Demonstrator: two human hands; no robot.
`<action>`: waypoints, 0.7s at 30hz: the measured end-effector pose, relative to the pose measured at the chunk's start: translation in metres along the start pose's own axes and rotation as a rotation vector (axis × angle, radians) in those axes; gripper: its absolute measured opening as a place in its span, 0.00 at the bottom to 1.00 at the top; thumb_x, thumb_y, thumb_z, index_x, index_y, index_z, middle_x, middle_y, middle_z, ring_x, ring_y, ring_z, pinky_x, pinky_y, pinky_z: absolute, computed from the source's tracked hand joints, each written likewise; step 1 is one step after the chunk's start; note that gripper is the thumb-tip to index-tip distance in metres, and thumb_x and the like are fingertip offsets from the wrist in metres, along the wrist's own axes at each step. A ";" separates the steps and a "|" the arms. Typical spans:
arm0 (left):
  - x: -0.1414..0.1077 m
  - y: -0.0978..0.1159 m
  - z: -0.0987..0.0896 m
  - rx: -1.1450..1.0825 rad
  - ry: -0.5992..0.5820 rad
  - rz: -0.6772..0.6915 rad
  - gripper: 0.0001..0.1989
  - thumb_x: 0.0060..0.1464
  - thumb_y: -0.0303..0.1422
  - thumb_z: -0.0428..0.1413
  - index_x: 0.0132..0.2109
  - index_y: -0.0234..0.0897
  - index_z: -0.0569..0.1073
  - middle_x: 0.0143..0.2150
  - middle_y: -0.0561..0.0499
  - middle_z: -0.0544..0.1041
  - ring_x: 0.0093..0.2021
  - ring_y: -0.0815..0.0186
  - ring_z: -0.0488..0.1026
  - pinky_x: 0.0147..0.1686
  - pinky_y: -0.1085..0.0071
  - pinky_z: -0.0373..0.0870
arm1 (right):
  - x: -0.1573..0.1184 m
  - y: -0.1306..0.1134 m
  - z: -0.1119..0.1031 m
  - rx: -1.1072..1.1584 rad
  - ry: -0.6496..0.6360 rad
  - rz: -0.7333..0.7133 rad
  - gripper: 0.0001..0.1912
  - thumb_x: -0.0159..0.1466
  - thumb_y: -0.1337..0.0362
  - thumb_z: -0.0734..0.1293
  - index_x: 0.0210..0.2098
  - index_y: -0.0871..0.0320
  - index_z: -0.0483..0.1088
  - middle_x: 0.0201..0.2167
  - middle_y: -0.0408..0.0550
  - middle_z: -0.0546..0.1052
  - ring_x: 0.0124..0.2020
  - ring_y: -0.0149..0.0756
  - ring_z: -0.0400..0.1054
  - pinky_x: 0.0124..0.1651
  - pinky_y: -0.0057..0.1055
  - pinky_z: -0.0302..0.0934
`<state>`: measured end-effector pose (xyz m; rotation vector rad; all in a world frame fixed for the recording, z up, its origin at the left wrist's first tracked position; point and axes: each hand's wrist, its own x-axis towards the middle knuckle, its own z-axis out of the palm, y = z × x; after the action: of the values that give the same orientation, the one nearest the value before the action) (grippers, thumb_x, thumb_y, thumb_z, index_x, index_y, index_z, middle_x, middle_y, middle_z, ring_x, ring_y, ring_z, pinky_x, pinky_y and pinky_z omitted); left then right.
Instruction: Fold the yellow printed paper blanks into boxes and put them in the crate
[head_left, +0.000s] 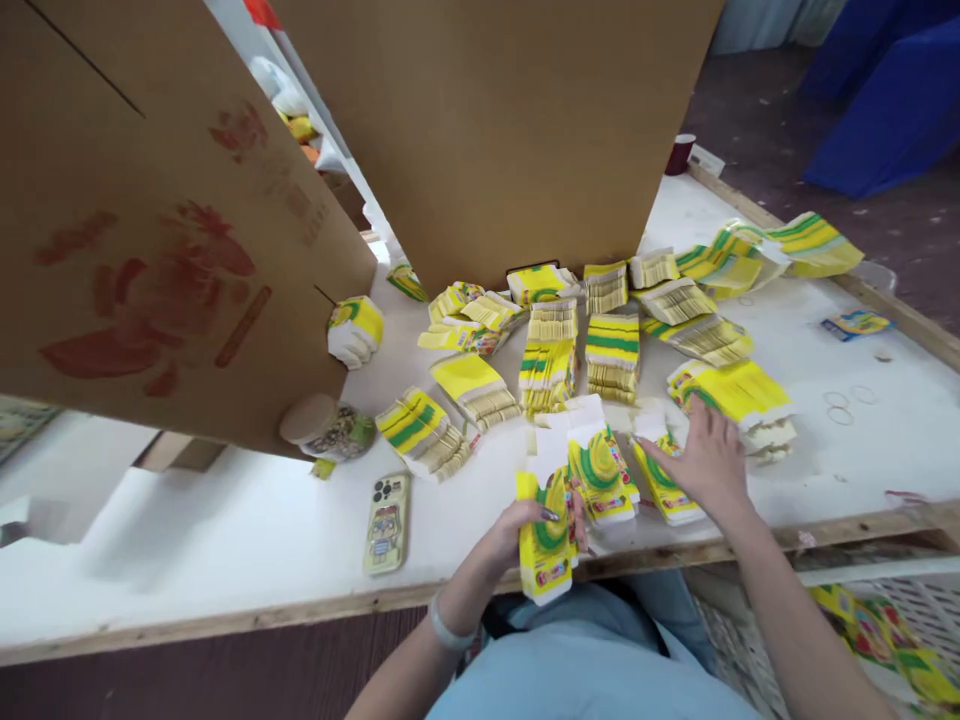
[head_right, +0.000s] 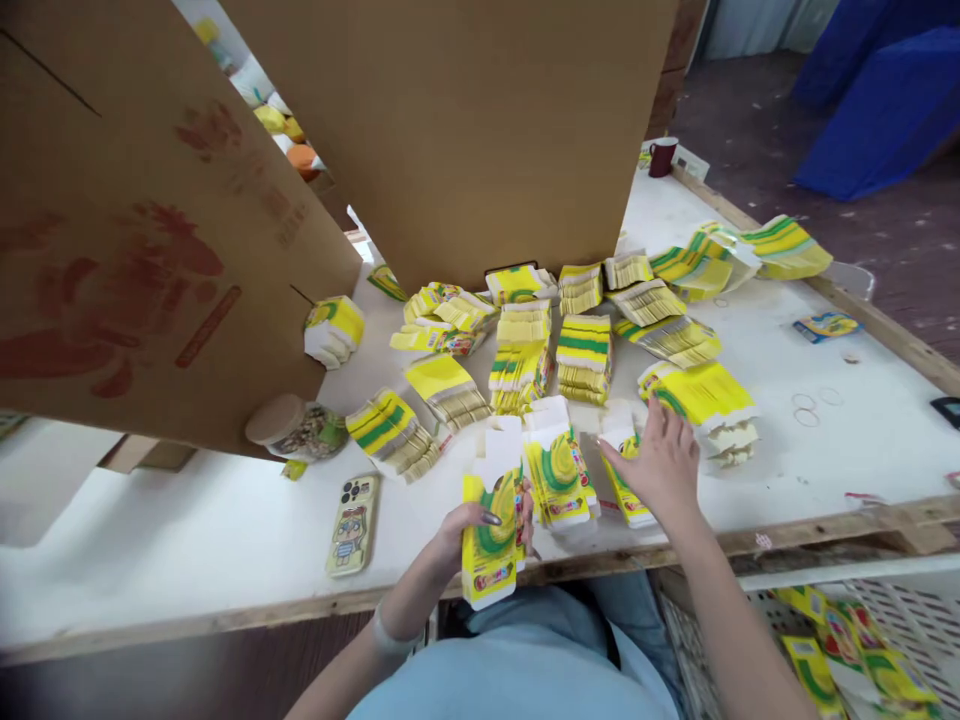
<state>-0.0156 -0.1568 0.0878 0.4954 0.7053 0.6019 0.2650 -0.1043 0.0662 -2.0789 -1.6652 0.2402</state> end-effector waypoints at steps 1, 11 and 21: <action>0.001 0.001 0.003 -0.006 -0.037 -0.002 0.20 0.40 0.40 0.63 0.39 0.31 0.79 0.32 0.46 0.80 0.32 0.60 0.76 0.38 0.64 0.73 | 0.001 -0.009 -0.008 0.131 0.049 -0.098 0.45 0.65 0.42 0.66 0.70 0.65 0.56 0.64 0.73 0.69 0.68 0.69 0.61 0.65 0.66 0.60; 0.005 0.003 0.010 0.021 -0.191 -0.032 0.22 0.37 0.39 0.64 0.40 0.33 0.72 0.32 0.49 0.74 0.31 0.63 0.73 0.35 0.67 0.70 | -0.001 -0.090 -0.025 0.646 -0.355 -0.661 0.33 0.70 0.63 0.64 0.74 0.51 0.56 0.71 0.57 0.69 0.71 0.48 0.65 0.71 0.53 0.63; -0.002 0.006 0.017 -0.048 -0.250 -0.016 0.19 0.39 0.40 0.60 0.39 0.34 0.71 0.31 0.49 0.74 0.31 0.62 0.73 0.36 0.66 0.71 | -0.023 -0.082 -0.016 0.441 0.154 -0.841 0.36 0.70 0.67 0.67 0.74 0.52 0.56 0.65 0.57 0.76 0.73 0.52 0.63 0.66 0.54 0.70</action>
<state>-0.0069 -0.1576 0.1032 0.5101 0.4561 0.5292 0.1943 -0.1174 0.1140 -0.9479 -1.9995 0.1390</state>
